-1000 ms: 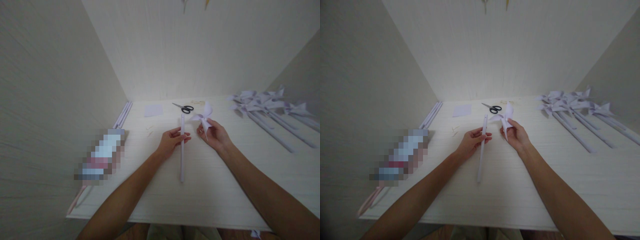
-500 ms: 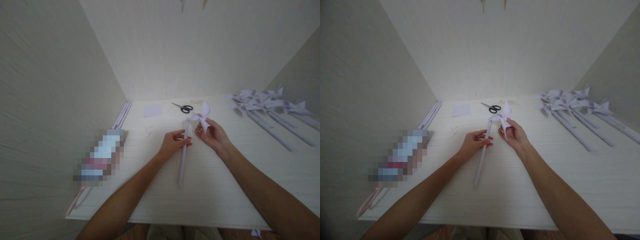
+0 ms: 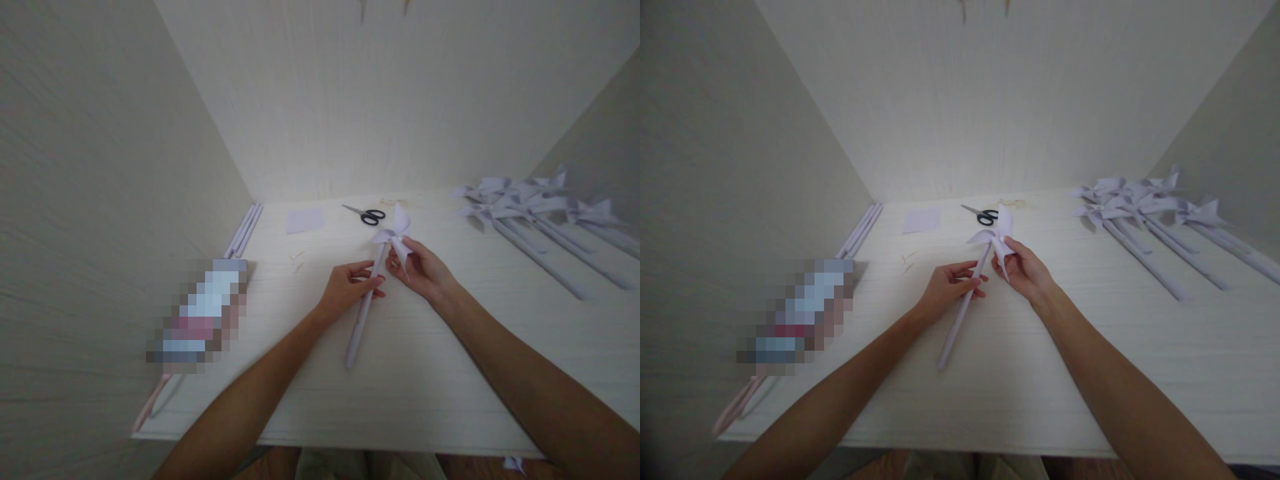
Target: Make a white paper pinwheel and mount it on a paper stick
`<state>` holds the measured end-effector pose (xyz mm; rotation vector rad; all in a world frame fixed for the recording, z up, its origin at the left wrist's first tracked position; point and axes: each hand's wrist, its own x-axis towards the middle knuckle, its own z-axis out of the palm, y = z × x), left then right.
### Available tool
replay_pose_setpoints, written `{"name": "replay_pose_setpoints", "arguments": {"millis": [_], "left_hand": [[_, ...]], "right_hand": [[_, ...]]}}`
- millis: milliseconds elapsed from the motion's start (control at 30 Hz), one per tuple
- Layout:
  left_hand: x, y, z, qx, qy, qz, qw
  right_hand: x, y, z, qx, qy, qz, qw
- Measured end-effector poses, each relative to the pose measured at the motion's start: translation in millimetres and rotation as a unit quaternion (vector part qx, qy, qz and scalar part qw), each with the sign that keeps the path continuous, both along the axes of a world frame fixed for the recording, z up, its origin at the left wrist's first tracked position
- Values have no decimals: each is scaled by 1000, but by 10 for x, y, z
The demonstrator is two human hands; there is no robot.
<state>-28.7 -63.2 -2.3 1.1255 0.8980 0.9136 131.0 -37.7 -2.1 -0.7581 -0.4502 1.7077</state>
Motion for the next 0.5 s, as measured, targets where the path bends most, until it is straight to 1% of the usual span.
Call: {"name": "replay_pose_setpoints", "arguments": {"millis": [200, 300, 500], "left_hand": [[-3, 2, 2, 3, 0, -3, 1000], [-8, 3, -4, 3, -3, -7, 1000], [-24, 14, -31, 20, -11, -21, 1000]], "right_hand": [[-24, -5, 32, -8, 3, -20, 1000], [-30, -8, 37, 12, -2, -14, 1000], [-58, 20, -20, 56, 3, -29, 998]]}}
